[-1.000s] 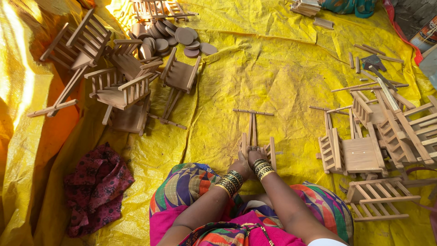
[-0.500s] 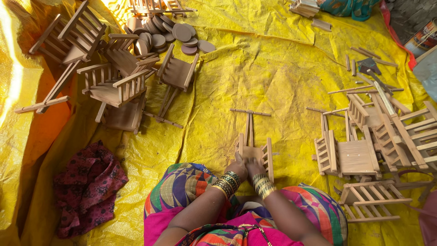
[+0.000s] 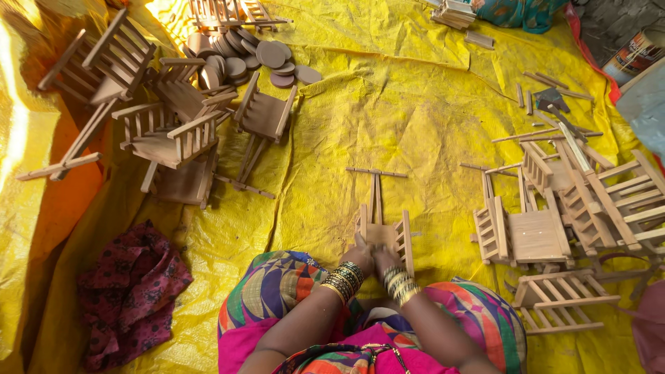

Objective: The person sits on a yellow tarp among many small wooden chairs and sands them one at a time using a small sanding block, rubbing the seat and frame surfaces, turning chairs over to reach other sides, and setting finished chairs aside with the pile.

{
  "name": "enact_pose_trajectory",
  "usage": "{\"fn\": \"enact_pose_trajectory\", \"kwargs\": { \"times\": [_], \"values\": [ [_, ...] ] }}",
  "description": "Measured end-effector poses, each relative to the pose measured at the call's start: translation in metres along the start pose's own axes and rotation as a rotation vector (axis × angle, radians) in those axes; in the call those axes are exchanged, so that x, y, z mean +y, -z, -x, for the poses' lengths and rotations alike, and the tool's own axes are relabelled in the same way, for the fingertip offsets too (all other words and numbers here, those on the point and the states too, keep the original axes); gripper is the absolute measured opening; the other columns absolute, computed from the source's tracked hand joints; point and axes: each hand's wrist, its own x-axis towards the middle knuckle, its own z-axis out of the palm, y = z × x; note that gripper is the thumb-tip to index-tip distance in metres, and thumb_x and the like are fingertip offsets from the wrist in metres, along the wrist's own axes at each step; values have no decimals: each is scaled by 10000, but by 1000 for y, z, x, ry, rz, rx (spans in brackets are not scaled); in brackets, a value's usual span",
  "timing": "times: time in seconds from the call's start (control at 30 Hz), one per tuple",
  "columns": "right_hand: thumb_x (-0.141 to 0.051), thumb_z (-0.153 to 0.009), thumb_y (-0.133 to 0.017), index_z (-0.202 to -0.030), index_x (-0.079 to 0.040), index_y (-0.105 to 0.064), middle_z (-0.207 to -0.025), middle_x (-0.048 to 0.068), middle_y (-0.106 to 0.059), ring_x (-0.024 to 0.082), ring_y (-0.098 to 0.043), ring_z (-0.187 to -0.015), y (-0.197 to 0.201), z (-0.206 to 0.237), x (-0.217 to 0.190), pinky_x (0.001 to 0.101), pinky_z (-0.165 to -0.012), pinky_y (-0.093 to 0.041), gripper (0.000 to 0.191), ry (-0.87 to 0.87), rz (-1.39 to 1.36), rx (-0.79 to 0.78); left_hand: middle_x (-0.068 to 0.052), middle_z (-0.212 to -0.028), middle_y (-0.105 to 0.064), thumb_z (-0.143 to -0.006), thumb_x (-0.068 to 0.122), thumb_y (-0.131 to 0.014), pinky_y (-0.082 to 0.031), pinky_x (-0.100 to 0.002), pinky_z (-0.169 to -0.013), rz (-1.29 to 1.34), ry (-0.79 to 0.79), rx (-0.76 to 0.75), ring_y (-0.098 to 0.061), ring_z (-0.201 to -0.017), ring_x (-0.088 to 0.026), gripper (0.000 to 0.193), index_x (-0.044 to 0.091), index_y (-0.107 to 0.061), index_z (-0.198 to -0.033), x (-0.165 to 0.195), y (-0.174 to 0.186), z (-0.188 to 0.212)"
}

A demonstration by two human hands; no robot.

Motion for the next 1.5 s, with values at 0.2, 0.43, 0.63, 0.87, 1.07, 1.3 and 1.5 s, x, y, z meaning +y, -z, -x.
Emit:
{"fn": "enact_pose_trajectory", "kwargs": {
  "times": [0.2, 0.43, 0.63, 0.87, 1.07, 1.3, 1.5],
  "values": [
    [-171, -967, -529, -1587, -99, -261, -1605, 193, -340, 309, -303, -1505, -12, 36, -1, 455, -1267, -155, 679, 55, 108, 48, -308, -1262, -667, -975, 233, -538, -530, -406, -982, 11, 13, -24, -687, -1127, -361, 917, -94, 82, -1567, -1, -2, -2],
    [-241, -1069, -437, -1533, -121, -373, -1614, 203, -344, 349, -331, -1493, 51, -14, -19, 478, -1241, -248, 483, -75, 56, -70, -426, -1336, -529, -977, 235, -536, -534, -419, -987, 1, 38, 6, -682, -1140, -405, 926, -114, 91, -1561, -5, -7, -11],
    [-253, -1113, -332, -1533, -147, -425, -1602, 163, -420, 286, -479, -1444, 44, -32, -11, 452, -1246, -296, 443, -126, -177, -71, -378, -1273, -623, -1005, 270, -491, -538, -419, -985, -12, 38, 6, -694, -1116, -396, 888, -125, 70, -1569, -10, -9, -21],
    [-193, -1031, -377, -1589, -208, -323, -1592, 146, -397, 293, -363, -1485, -13, 28, 6, 466, -1266, -150, 561, 146, -28, 15, -345, -1282, -632, -981, 121, -494, -563, -407, -959, -94, -43, -32, -709, -1109, -360, 790, -54, -9, -1580, -23, -28, -38],
    [-367, -1064, -429, -1585, -144, -317, -1594, 183, -391, 315, -331, -1513, 12, 4, -8, 471, -1259, -210, 578, 14, 74, -64, -381, -1239, -636, -971, 102, -507, -566, -405, -945, -66, -53, -12, -724, -1075, -371, 834, -93, 44, -1567, -15, -17, -27],
    [-225, -1061, -342, -1535, -176, -392, -1617, 162, -361, 364, -323, -1505, 41, -33, -9, 471, -1241, -259, 479, -74, 22, -16, -365, -1112, -688, -1008, 290, -499, -569, -440, -891, 44, -11, 85, -725, -1021, -407, 848, -166, -16, -1534, -19, -19, -24],
    [-159, -1028, -443, -1534, -130, -431, -1591, 187, -402, 326, -389, -1478, 16, -10, 0, 456, -1248, -250, 507, -6, -61, -71, -345, -1152, -670, -970, 192, -535, -604, -380, -861, -197, -46, -53, -747, -999, -349, 974, -201, 154, -1533, -21, -24, -39]
  ]
}}
